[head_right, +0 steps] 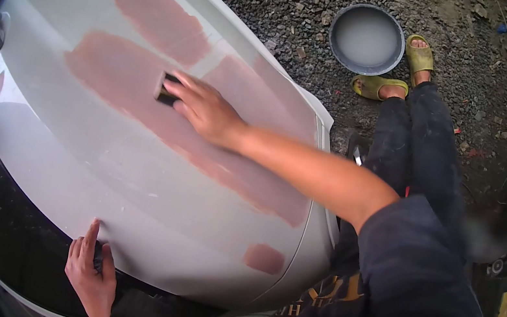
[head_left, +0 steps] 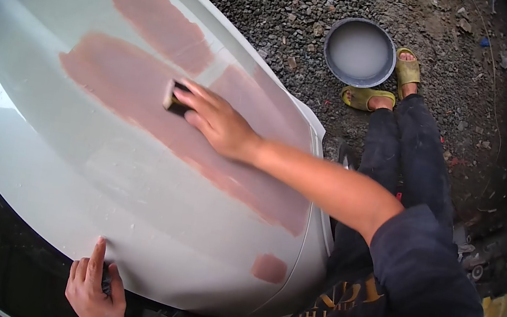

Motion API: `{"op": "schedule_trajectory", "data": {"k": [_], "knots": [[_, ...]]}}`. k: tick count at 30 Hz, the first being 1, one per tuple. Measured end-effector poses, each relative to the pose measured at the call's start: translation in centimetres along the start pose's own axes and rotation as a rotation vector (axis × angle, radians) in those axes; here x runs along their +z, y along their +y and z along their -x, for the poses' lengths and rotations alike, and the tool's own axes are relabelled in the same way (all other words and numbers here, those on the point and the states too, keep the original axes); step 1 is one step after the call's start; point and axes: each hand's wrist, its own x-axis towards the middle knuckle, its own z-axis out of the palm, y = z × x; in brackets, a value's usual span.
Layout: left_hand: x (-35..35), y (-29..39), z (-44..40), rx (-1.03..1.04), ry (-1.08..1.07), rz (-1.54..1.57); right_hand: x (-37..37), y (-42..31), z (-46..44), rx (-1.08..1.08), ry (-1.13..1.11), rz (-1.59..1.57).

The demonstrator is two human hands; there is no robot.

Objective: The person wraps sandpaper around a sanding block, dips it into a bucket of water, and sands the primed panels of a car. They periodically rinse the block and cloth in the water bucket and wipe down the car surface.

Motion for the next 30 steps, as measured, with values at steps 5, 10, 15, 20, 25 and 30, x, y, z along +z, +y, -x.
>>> {"op": "schedule_trajectory", "data": {"k": [5,10,15,20,25,30], "knots": [[0.3,-0.5,-0.2,0.059,0.021,-0.027,-1.8,-2.0,12.7,0.034,-0.047,0.021],[0.4,-0.7,0.2,0.06,0.018,-0.019,2.3,-3.3,-4.6,-0.109,0.004,0.05],[0.1,-0.3,0.1,0.036,-0.012,-0.047,2.3,-3.9,-5.7,-0.138,0.001,0.078],[0.1,-0.4,0.2,0.075,0.019,-0.039,-1.5,-2.8,10.8,-0.104,-0.061,0.002],[0.2,-0.3,0.3,0.054,0.006,-0.056,3.5,-3.8,-9.0,-0.197,0.015,0.069],[0.0,-0.4,0.0,0.076,0.012,-0.066,3.0,-4.9,-8.2,-0.172,0.02,0.09]]}}
